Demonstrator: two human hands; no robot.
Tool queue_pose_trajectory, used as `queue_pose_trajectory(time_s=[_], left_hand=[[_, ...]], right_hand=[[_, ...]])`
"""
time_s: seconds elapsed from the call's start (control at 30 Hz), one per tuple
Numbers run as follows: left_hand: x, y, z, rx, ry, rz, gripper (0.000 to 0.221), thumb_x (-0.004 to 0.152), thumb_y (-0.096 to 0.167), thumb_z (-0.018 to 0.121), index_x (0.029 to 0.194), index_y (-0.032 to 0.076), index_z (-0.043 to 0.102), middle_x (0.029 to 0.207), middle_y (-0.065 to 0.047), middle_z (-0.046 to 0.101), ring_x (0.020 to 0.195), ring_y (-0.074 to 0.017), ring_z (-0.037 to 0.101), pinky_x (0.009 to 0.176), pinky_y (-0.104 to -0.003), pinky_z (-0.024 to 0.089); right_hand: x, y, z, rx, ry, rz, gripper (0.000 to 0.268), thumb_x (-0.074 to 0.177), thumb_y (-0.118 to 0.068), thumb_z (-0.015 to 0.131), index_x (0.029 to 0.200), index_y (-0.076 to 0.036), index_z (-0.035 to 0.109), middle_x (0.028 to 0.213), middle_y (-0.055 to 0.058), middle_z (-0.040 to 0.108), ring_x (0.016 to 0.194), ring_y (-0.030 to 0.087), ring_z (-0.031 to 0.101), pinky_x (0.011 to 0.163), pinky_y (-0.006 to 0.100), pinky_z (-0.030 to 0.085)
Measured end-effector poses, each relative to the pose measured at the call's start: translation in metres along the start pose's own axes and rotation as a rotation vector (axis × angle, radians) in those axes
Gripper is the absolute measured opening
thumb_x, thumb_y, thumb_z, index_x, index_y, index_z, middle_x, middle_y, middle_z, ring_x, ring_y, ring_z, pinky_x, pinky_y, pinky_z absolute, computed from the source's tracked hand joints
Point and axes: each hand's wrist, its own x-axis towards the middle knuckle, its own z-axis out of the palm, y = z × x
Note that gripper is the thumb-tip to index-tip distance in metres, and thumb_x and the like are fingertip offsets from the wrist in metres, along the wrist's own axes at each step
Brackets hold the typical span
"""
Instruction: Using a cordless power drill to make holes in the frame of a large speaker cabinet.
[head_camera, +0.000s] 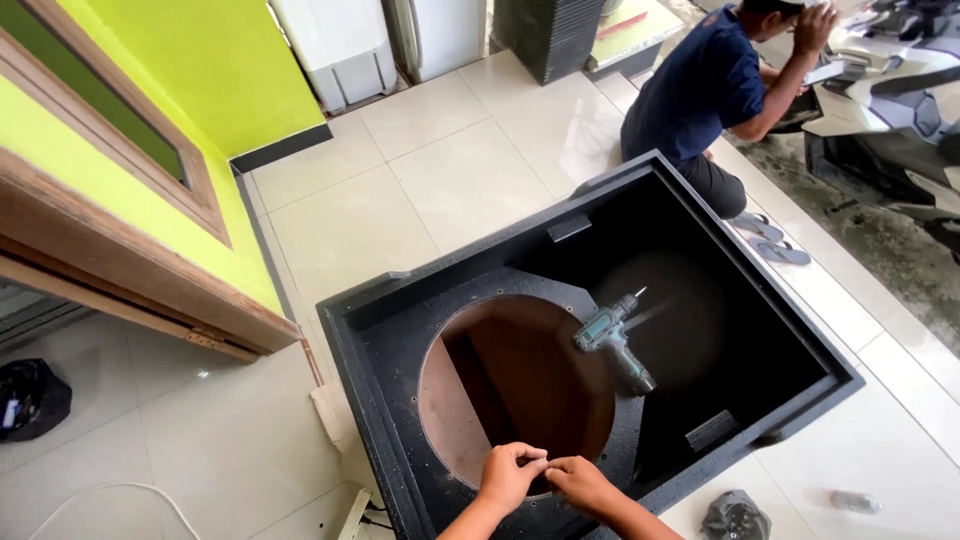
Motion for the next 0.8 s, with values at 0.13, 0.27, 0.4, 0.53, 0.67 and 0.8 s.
queue_pose_trajectory(time_s=[0.13,0.27,0.4,0.53,0.67,0.8], left_hand=[[0.003,-0.014,0.002,-0.036,-0.042,-0.018,0.017,0.083,0.020,0.078,0.098,0.014,0.083,0.098,0.002,0.083,0.089,-0.0087,0.077,0.084,-0.022,0.061],[0.005,-0.019,0.010,-0.065,-0.045,-0.089,0.016,0.085,0.018,0.077,0.099,0.013,0.083,0.097,0.001,0.081,0.086,-0.0093,0.076,0.082,-0.022,0.062],[0.010,-0.016,0.014,-0.069,0.018,-0.124,0.016,0.087,0.017,0.075,0.101,0.013,0.082,0.101,0.002,0.082,0.088,-0.0088,0.077,0.083,-0.021,0.062],[0.016,-0.013,0.014,-0.040,0.022,-0.122,0.015,0.086,0.016,0.075,0.099,0.013,0.082,0.100,0.002,0.082,0.089,-0.0097,0.076,0.085,-0.023,0.060],[0.016,-0.008,0.015,-0.029,0.016,-0.126,0.015,0.086,0.015,0.076,0.100,0.012,0.082,0.099,0.000,0.081,0.086,-0.0106,0.076,0.082,-0.023,0.062],[0.018,-0.004,0.018,-0.088,0.054,-0.128,0.016,0.087,0.013,0.075,0.102,0.010,0.081,0.096,-0.002,0.081,0.082,-0.0107,0.077,0.076,-0.022,0.063]], right_hand=[[0.015,0.010,-0.002,-0.419,0.083,-0.059,0.024,0.087,-0.026,0.068,0.087,-0.009,0.085,0.070,-0.002,0.075,0.060,0.007,0.060,0.065,0.019,0.053],[0.033,0.028,0.001,-0.514,0.247,-0.112,0.022,0.072,-0.031,0.089,0.078,-0.011,0.080,0.071,-0.002,0.076,0.063,0.010,0.066,0.067,0.020,0.056],[0.054,0.043,0.006,-0.531,0.166,-0.094,0.027,0.089,-0.033,0.069,0.096,-0.011,0.083,0.080,0.002,0.079,0.066,0.014,0.067,0.069,0.026,0.055],[0.029,0.007,0.005,-0.278,0.098,0.073,0.031,0.097,-0.024,0.057,0.088,-0.003,0.079,0.075,0.004,0.072,0.062,0.013,0.060,0.062,0.025,0.051],[0.020,-0.005,0.000,-0.388,0.221,0.009,0.021,0.080,-0.025,0.079,0.071,-0.006,0.078,0.061,0.002,0.071,0.054,0.011,0.060,0.059,0.021,0.051],[0.030,-0.002,-0.002,-0.175,0.179,-0.014,0.010,0.086,-0.008,0.078,0.089,0.001,0.075,0.068,0.007,0.071,0.054,0.013,0.065,0.053,0.023,0.052]])
